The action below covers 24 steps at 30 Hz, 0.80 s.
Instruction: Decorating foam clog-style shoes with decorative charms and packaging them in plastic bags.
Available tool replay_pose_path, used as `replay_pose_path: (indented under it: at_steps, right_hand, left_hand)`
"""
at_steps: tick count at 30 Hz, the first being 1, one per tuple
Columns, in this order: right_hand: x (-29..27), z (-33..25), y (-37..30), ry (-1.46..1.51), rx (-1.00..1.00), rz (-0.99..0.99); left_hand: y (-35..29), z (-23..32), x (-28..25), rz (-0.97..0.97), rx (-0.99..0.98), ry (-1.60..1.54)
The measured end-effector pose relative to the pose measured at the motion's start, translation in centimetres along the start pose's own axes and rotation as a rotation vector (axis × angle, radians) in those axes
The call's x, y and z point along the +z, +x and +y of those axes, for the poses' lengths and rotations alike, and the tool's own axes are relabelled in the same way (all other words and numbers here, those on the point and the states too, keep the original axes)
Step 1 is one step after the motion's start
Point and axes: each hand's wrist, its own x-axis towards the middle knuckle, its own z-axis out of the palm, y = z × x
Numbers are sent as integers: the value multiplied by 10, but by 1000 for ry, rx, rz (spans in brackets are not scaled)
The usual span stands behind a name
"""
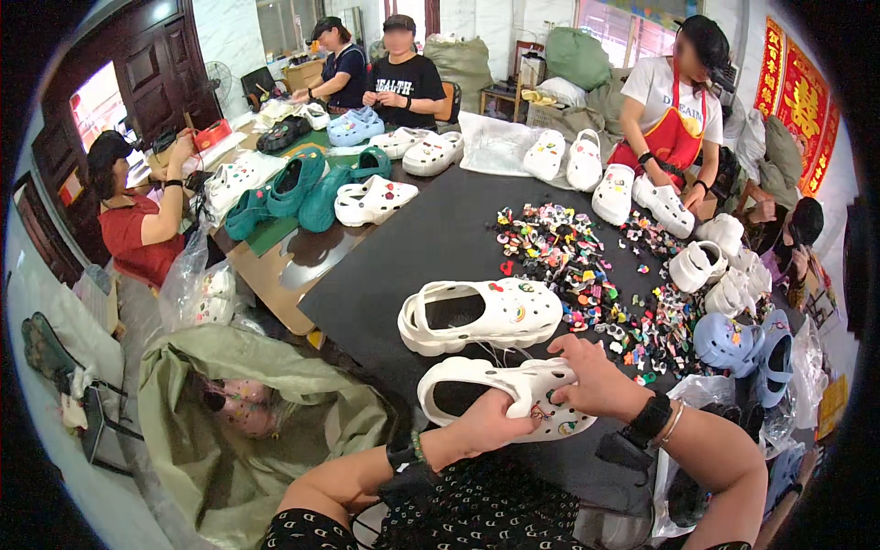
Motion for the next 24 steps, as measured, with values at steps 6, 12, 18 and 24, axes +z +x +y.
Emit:
replay_pose_path:
  at_steps: [6,12,18,24]
  right_hand:
    - [-8,26,0,330,-216,-136]
    - [0,6,-13,276,-405,-199]
    - [24,8,0,263,-438,-140]
    - [37,24,11,213,-469,-31]
  left_hand:
    - [6,33,-2,34,-177,159]
    - [0,72,-32,-25,-240,673]
    - [-17,82,-30,233,-107,1324]
    - [-18,110,-35,541,479,1433]
